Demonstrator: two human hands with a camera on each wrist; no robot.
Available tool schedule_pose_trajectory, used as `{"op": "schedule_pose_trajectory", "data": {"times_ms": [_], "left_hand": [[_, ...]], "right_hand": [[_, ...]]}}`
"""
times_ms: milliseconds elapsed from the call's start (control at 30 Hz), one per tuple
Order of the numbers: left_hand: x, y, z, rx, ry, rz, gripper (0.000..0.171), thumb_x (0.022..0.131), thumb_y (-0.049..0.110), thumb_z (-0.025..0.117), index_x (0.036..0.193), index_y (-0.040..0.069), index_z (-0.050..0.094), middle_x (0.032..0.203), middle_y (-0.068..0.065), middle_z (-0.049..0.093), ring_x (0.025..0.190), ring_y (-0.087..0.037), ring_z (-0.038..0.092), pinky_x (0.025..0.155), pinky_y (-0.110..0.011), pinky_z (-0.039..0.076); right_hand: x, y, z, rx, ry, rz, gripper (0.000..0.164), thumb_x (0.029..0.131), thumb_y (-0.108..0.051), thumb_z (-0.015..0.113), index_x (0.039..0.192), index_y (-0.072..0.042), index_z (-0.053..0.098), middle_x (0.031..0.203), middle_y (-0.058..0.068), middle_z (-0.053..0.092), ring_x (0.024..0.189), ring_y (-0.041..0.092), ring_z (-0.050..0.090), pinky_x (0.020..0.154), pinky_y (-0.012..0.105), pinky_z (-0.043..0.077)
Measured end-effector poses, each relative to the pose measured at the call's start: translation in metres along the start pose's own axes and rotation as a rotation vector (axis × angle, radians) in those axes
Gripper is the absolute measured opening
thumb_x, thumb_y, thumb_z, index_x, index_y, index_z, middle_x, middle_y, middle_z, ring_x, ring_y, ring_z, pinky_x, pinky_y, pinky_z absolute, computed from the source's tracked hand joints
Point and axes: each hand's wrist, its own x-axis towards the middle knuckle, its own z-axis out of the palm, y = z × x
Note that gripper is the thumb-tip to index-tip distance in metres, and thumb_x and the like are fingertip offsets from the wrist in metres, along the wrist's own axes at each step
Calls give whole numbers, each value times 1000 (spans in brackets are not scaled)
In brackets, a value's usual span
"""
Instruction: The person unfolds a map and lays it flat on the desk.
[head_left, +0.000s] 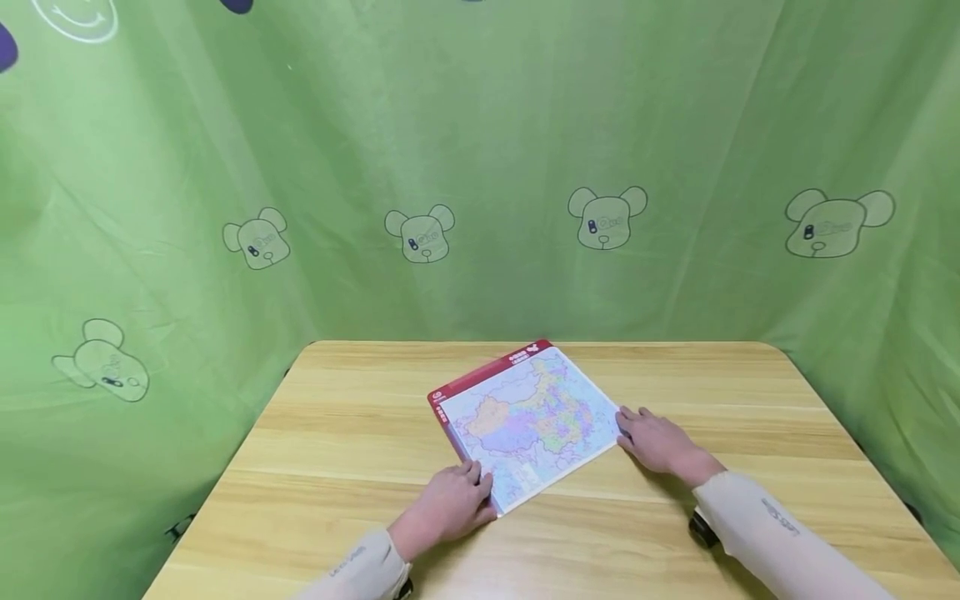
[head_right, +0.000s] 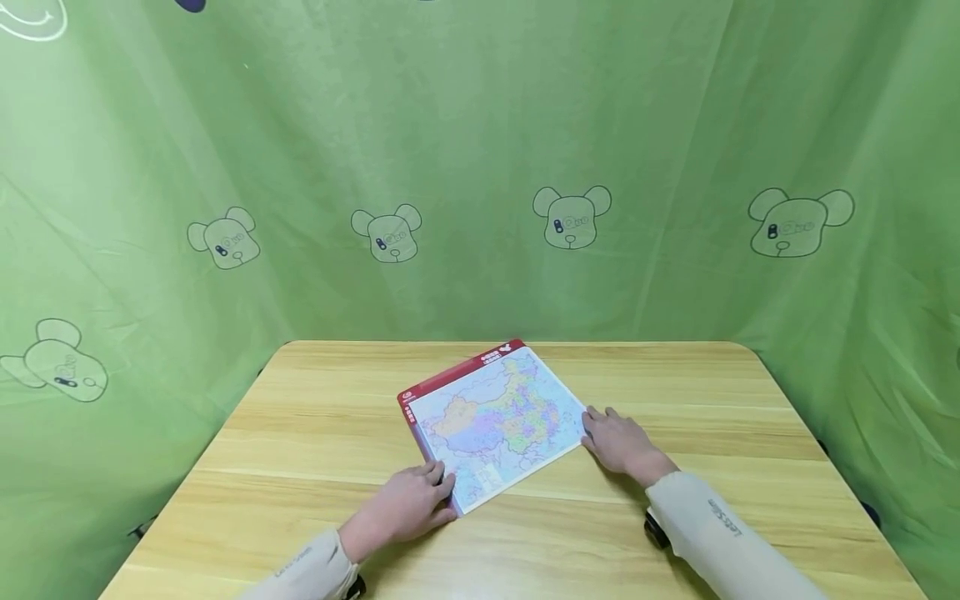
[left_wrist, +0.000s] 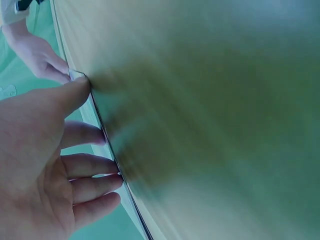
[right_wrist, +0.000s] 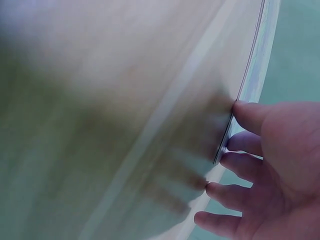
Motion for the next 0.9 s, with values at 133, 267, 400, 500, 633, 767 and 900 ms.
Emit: {"op": "schedule_pose_trajectory", "data": {"times_ms": [133,267,400,500,633,767,900], "left_hand": [[-1,6,-3,8,5,0,52,94,50,50,126,10,61,118,-11,62,113,-24,57,94,-32,48],[0,6,-3,-19,23,4,50,94,50,50,124,11,61,117,-10,63,111,-23,58,92,-32,49],[0,-3,-2,-96,61,28,41,92,48,55,113,15,66,105,-4,65,95,-17,62,80,-29,53],[1,-13,-1,-180,72,54,35,91,44,59,109,15,67,101,0,64,84,-13,61,74,-26,52],[3,-28,5,-252,56,25,43,93,40,58,124,9,61,121,-6,60,102,-18,60,89,-32,50],[5,-46,10,-286,-6,-69,56,96,41,51,139,6,46,144,-14,41,132,-28,38,108,-43,34],[9,-65,17,-307,-50,-141,61,97,42,47,143,4,39,150,-16,30,139,-33,25,111,-48,25]], "right_hand": [[2,2,-1,5,10,5,44,96,-18,53,129,11,50,133,31,46,116,58,41,94,64,38],[2,3,0,21,-2,15,44,96,-18,53,129,11,49,134,31,45,117,58,40,94,64,37],[3,2,0,24,2,11,45,96,-18,53,129,11,49,135,31,44,117,57,40,94,64,38],[1,1,0,-2,15,3,45,96,-18,53,129,12,49,134,32,44,117,57,41,94,63,39],[-3,-7,-1,-34,25,9,46,95,-18,53,128,14,48,134,35,41,118,57,40,94,65,38],[-10,-21,-4,-36,17,18,49,97,-22,51,129,15,46,136,37,38,122,56,37,94,68,35],[-19,-39,-7,-23,3,-12,52,98,-26,49,128,16,46,135,37,38,123,53,37,95,67,35]]}}
